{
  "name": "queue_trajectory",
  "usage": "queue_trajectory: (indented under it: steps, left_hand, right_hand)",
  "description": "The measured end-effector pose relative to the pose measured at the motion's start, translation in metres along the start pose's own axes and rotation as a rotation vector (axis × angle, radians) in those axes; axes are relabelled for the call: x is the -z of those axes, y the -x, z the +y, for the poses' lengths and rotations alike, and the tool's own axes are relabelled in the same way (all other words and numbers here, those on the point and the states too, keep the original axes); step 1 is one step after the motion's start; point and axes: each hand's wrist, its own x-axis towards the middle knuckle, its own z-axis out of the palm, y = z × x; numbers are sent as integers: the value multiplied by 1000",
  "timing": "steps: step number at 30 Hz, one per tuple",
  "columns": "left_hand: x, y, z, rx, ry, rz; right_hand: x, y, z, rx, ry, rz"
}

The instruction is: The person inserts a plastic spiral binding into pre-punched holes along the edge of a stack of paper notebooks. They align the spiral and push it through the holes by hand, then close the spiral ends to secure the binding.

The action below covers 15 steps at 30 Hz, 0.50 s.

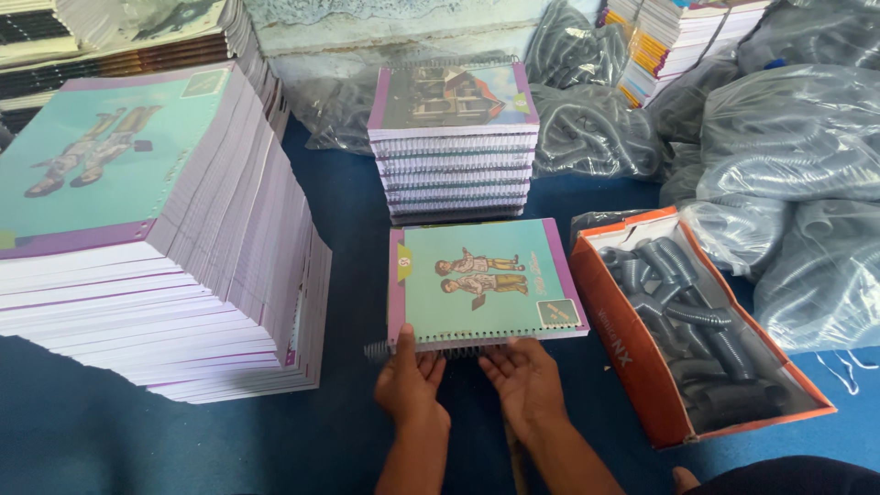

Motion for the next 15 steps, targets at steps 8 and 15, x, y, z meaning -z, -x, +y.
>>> queue_trajectory:
  steps: [8,15]
  left_hand:
    - [-6,3,3,142,46,-131]
    - [4,-6,-19,-6,141,-314]
  right_hand:
    - [6,-5,7,52,282,203]
    - [1,-5,4,-20,317,227]
